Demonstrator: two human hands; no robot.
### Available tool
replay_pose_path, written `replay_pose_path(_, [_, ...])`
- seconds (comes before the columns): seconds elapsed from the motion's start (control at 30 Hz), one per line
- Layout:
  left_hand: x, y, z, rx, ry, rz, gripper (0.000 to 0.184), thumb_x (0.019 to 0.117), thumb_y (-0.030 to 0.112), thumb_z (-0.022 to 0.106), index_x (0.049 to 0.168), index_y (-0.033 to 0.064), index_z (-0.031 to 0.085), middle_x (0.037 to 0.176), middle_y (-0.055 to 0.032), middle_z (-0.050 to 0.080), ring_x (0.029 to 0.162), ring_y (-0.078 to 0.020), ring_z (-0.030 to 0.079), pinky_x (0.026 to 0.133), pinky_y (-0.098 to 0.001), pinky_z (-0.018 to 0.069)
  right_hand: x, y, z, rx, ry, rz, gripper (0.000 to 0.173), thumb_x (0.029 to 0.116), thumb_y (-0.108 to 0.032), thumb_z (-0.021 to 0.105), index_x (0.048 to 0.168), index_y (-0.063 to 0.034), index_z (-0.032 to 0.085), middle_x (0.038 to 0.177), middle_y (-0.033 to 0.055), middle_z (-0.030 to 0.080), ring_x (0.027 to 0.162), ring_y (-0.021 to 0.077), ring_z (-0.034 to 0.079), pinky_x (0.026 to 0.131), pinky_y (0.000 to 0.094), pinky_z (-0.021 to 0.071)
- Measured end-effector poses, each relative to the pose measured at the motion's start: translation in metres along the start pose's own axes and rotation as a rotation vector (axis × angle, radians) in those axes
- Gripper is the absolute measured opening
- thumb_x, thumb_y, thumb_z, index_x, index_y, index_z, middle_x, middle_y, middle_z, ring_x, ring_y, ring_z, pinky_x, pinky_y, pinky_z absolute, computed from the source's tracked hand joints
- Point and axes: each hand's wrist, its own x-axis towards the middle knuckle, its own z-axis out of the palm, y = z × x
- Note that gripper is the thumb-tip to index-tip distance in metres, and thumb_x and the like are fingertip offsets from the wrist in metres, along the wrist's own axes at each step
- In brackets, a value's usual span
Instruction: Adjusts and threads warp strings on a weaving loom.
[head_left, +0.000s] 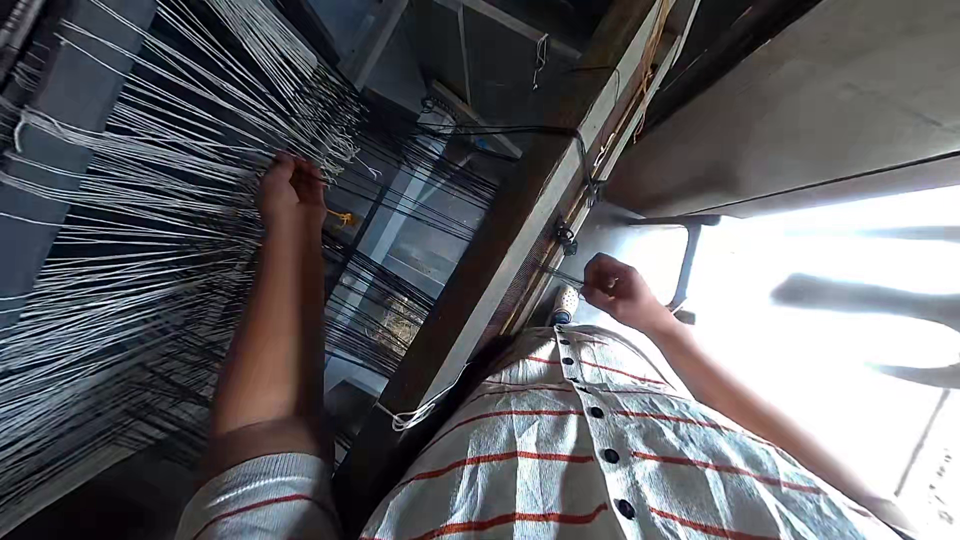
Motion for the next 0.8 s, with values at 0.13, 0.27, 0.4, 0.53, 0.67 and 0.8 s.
replay_pose_path(0.13, [0.001,-0.001,-0.001,-0.026,0.003,0.004,0.010,0.1071,0.008,0.047,0.101,0.0121,0.053,0.077,0.0015,0.060,0.066,-0.0055,0.062,0.066,-0.0192,0.0561,0.008,0.003,0.014,-0.348,-0.044,0.131,0.034,0.0940,-0.020,0.069,0.116,0.0049,0.066,0.082,0.0152,0.065,0.070,0.0232,0.059,0.067,0.0430,0.0507])
replay_pose_path(0.27, [-0.003,-0.003,0.004,0.028,0.023,0.016,0.011,0.1075,0.011,0.048,0.099,0.0115,0.054,0.075,0.0021,0.060,0.063,-0.0052,0.061,0.063,-0.0194,0.0552,0.017,0.007,0.022,-0.428,-0.110,0.301,0.045,0.1002,-0.031,0.064,0.133,-0.0010,0.063,0.103,0.0237,0.071,0.093,0.0387,0.068,0.089,0.0583,0.0514])
replay_pose_path(0.4, [-0.001,-0.004,-0.003,0.015,-0.042,0.035,0.017,0.1095,0.012,0.042,0.096,0.0115,0.053,0.074,0.0030,0.060,0.063,-0.0046,0.060,0.064,-0.0196,0.0546,0.019,0.008,0.023,-0.423,-0.127,0.231,0.036,0.1042,-0.026,0.058,0.117,0.0051,0.070,0.097,0.0264,0.071,0.091,0.0402,0.069,0.087,0.0591,0.0514])
replay_pose_path(0.53, [0.004,-0.006,-0.004,-0.045,-0.028,0.007,0.015,0.1079,0.009,0.045,0.096,0.0092,0.054,0.073,0.0018,0.059,0.063,-0.0056,0.059,0.065,-0.0201,0.0551,0.005,0.017,0.012,-0.411,-0.164,0.104,0.028,0.1047,-0.014,0.053,0.112,0.0098,0.066,0.087,0.0257,0.068,0.078,0.0375,0.067,0.075,0.0562,0.0530])
replay_pose_path(0.67, [0.007,-0.007,-0.005,-0.045,-0.042,-0.037,0.010,0.1082,0.011,0.045,0.104,0.0079,0.054,0.077,0.0012,0.057,0.064,-0.0057,0.058,0.065,-0.0200,0.0541,-0.022,0.031,-0.003,-0.417,-0.074,-0.050,0.025,0.0984,-0.010,0.052,0.099,0.0107,0.066,0.079,0.0212,0.066,0.070,0.0311,0.066,0.067,0.0492,0.0542])
replay_pose_path(0.8, [0.005,-0.005,-0.003,-0.078,-0.069,-0.069,0.009,0.1088,0.012,0.045,0.108,0.0079,0.053,0.078,0.0007,0.059,0.066,-0.0070,0.060,0.069,-0.0224,0.0558,-0.039,0.039,-0.013,-0.436,-0.003,-0.094,0.029,0.0972,-0.016,0.048,0.089,0.0052,0.065,0.070,0.0111,0.062,0.063,0.0129,0.059,0.060,0.0304,0.0493])
